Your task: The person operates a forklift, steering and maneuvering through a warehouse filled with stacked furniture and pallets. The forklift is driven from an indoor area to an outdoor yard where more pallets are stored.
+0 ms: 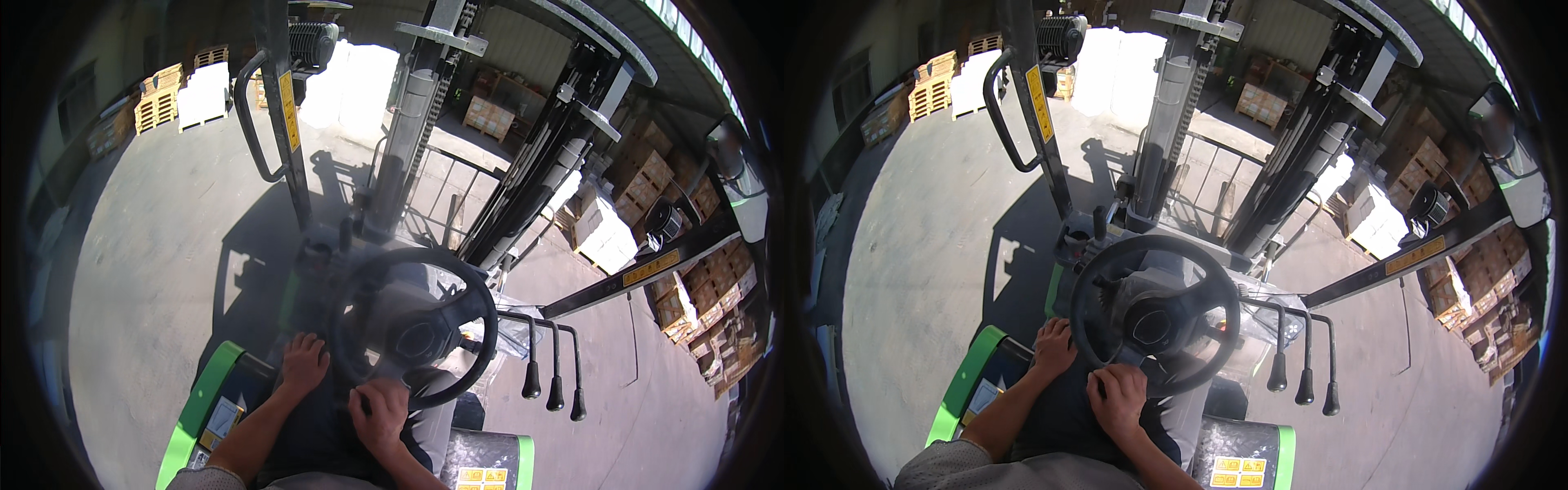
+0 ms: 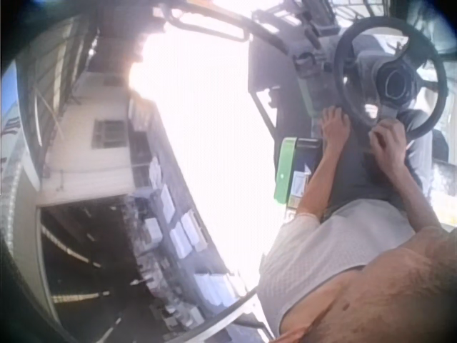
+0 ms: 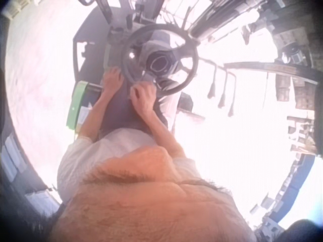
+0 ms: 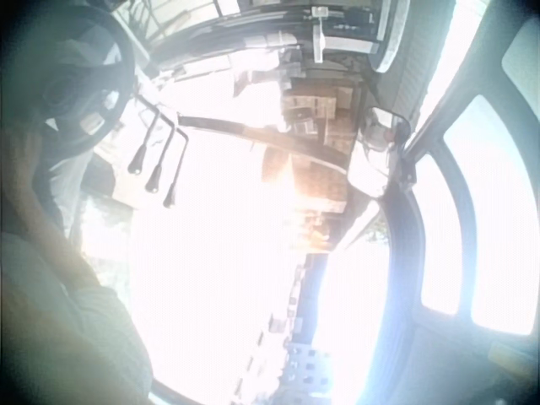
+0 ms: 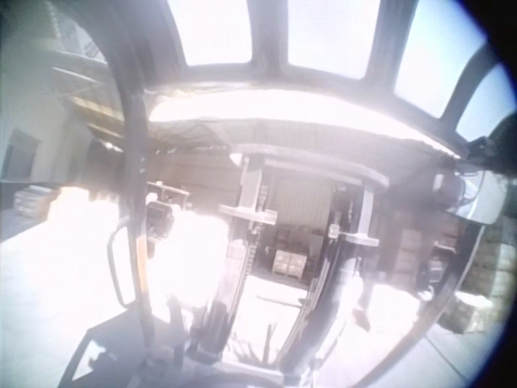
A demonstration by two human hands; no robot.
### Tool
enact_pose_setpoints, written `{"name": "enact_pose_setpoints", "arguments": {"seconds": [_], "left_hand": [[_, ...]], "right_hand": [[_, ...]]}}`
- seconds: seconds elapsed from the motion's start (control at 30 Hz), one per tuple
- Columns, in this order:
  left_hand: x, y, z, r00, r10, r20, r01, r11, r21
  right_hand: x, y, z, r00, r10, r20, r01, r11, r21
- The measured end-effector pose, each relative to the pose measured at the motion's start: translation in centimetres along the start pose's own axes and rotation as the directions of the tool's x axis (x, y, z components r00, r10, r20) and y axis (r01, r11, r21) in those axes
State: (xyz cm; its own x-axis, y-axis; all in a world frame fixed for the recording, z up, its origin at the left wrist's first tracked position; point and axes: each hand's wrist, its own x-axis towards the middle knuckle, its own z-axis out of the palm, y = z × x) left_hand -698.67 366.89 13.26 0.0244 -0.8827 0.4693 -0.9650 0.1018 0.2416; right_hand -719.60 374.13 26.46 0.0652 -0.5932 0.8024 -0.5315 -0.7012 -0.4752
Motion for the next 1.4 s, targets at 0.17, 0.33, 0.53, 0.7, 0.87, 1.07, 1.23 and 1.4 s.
{"name": "enact_pose_setpoints", "arguments": {"seconds": [0.17,0.33,0.53,0.7,0.87,1.07,1.23,1.4], "left_hand": [[-1.8,6.2,-4.7,0.999,-0.044,-0.027,0.041,0.994,-0.104],[0.6,10.8,-5.0,0.968,-0.236,0.088,0.251,0.857,-0.450],[5.9,-2.8,-6.8,0.971,-0.239,-0.021,0.136,0.620,-0.773],[11.7,-24.2,-5.3,0.894,-0.421,0.152,0.384,0.546,-0.745],[24.9,-31.4,7.0,0.926,-0.376,0.023,0.274,0.630,-0.727],[38.2,-35.4,18.0,0.935,-0.353,0.028,0.284,0.698,-0.658],[50.6,-35.2,21.7,0.956,-0.294,0.017,0.226,0.694,-0.683],[64.5,-13.3,31.3,0.934,-0.357,0.006,0.268,0.690,-0.673]], "right_hand": [[0.3,-2.9,-7.1,0.999,0.028,-0.032,-0.028,0.999,0.019],[-0.2,-1.0,-11.6,1.000,0.021,0.016,-0.021,1.000,-0.008],[-3.1,-6.9,1.3,0.997,-0.030,0.077,0.031,0.999,-0.013],[-4.5,-9.6,24.3,0.995,-0.038,0.087,0.044,0.997,-0.063],[-1.4,4.3,36.1,0.997,-0.064,0.040,0.068,0.992,-0.109],[4.9,16.3,42.7,0.990,0.138,0.031,-0.133,0.983,-0.126],[14.8,22.8,46.0,0.970,0.226,0.086,-0.224,0.974,-0.035],[25.7,46.6,25.7,0.951,0.278,-0.132,-0.297,0.942,-0.158]]}}
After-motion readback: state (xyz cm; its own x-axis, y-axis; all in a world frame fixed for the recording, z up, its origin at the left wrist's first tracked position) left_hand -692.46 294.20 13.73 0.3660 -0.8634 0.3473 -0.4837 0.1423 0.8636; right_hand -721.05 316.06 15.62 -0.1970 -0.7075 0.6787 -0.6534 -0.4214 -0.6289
